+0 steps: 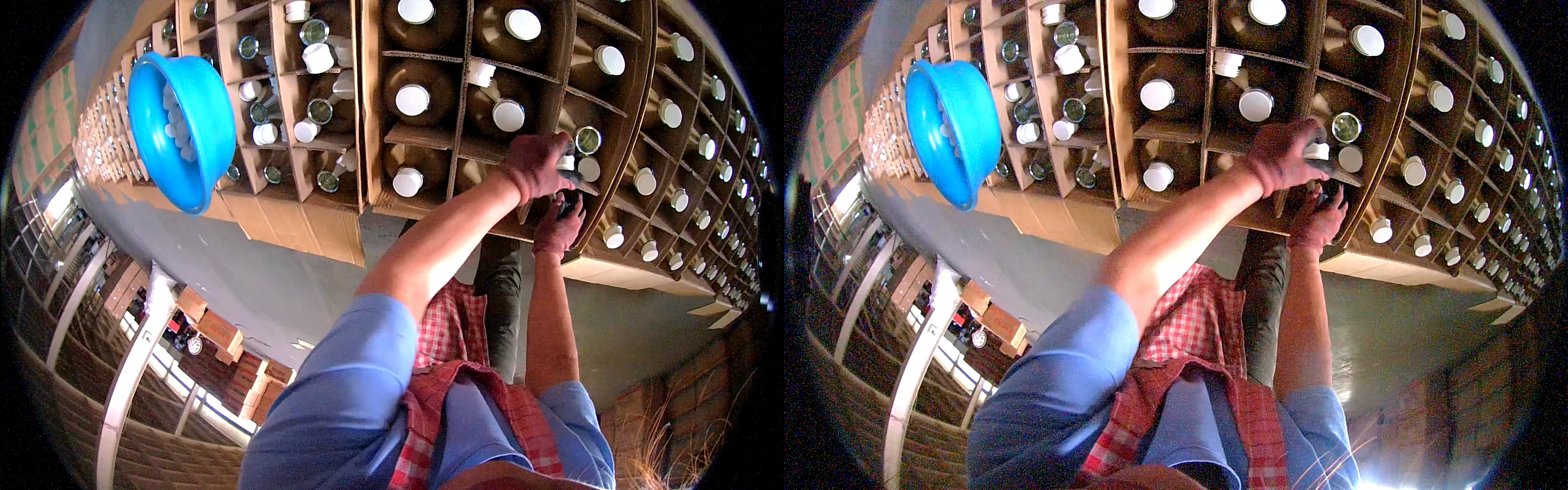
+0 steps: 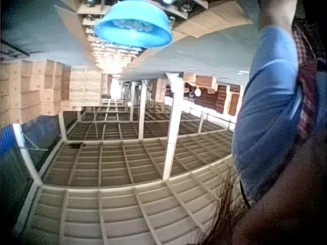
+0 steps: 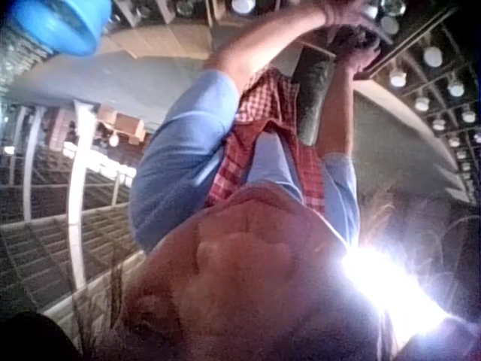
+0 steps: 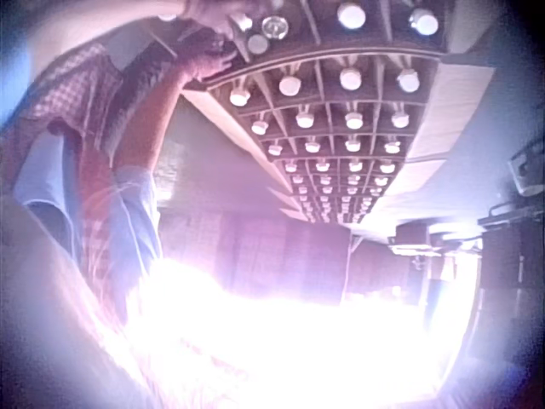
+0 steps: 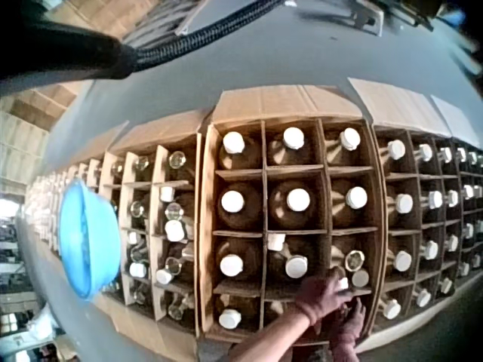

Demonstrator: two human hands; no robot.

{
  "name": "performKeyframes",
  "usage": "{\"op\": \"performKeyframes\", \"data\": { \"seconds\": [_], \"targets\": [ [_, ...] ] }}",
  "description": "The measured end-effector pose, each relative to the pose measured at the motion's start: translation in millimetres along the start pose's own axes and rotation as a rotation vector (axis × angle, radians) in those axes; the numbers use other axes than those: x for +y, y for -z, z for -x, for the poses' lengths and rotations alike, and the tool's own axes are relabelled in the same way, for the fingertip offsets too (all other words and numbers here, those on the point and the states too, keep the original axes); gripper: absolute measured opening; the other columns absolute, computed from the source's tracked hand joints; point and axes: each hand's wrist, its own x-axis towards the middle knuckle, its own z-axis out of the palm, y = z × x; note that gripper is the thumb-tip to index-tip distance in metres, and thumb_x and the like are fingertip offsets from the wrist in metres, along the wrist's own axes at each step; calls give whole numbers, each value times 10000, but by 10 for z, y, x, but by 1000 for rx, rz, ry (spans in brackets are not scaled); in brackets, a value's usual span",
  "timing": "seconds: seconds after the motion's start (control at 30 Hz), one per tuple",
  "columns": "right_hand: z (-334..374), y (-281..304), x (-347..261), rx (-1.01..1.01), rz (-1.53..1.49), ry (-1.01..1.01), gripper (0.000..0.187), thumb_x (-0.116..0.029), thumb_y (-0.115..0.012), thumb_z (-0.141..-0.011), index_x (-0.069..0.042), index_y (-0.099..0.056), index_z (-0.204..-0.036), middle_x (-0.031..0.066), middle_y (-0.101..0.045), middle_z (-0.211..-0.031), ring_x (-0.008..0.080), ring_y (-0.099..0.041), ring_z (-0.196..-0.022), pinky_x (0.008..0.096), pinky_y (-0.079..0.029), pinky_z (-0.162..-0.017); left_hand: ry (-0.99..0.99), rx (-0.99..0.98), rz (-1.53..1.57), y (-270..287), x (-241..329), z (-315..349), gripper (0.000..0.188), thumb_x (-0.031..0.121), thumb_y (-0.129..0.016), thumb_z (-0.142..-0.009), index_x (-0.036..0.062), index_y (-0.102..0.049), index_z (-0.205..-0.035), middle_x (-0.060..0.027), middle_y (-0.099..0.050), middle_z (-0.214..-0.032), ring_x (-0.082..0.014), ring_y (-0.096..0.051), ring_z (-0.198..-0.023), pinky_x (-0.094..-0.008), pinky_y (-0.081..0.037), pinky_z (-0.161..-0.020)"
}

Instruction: The person repeatedly picks white bottle caps from a blue bowl and screws them onto glass bottles arranged in cardboard trays. The person works across multiple trays, moving the bowl as needed to continue capping bottles.

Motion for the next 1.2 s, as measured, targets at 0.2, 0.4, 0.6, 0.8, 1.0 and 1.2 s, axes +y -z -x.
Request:
{"op": "performKeyframes", "data": {
  "seconds": [0.2,0.4,0.6,0.8,1.0,1.2],
  "targets": [
    [17,-12,254,-34,24,20,576,-391,-584,-820,-67,-430,-1271,307,-451,-1229,440,-476,-1097,467,-425,-901,464,615,452,1162,-136,1242,460,143,-757,-717,92,-577,-1137,-42,-641,-1000,-162,-600,-887,-317,-481,-822],
    [20,96,219,-100,97,98,568,-386,-571,-833,-60,-425,-1275,312,-452,-1221,439,-465,-1115,458,-421,-913,972,1169,-260,2189,-1595,2650,435,230,-764,-699,35,-617,-1058,-94,-636,-989,-200,-606,-815,-347,-495,-755],
    [-10,261,-74,-125,61,206,438,-154,-686,-758,-32,-530,-1150,163,-591,-990,305,-576,-896,372,-468,-793,1359,805,-914,2817,-2901,3448,596,471,-760,-669,-12,-607,-984,-174,-650,-925,-319,-589,-799,-403,-459,-712],
    [-334,825,-146,-103,-1,144,366,-290,-655,-779,-98,-578,-1081,149,-617,-949,339,-600,-876,408,-483,-742,1174,832,-660,2693,-2223,2727,756,381,-796,-636,-61,-445,-1140,-215,-577,-1081,-376,-572,-961,-433,-449,-845],
    [-839,876,-494,-189,328,313,353,-316,-609,-806,-110,-565,-1090,121,-621,-1011,319,-613,-882,420,-505,-707,1009,710,-851,2348,-2332,2675,921,400,-695,-733,21,-162,-1382,-272,-422,-1276,-409,-480,-1117,-468,-404,-922],
    [-1069,452,-618,-545,829,337,396,-363,-603,-797,-107,-539,-1092,151,-611,-995,333,-622,-880,413,-525,-713,1145,671,-539,2509,-2375,2688,952,405,-698,-717,84,-139,-1417,-273,-357,-1327,-398,-449,-1159,-455,-389,-957]
  ]
}}
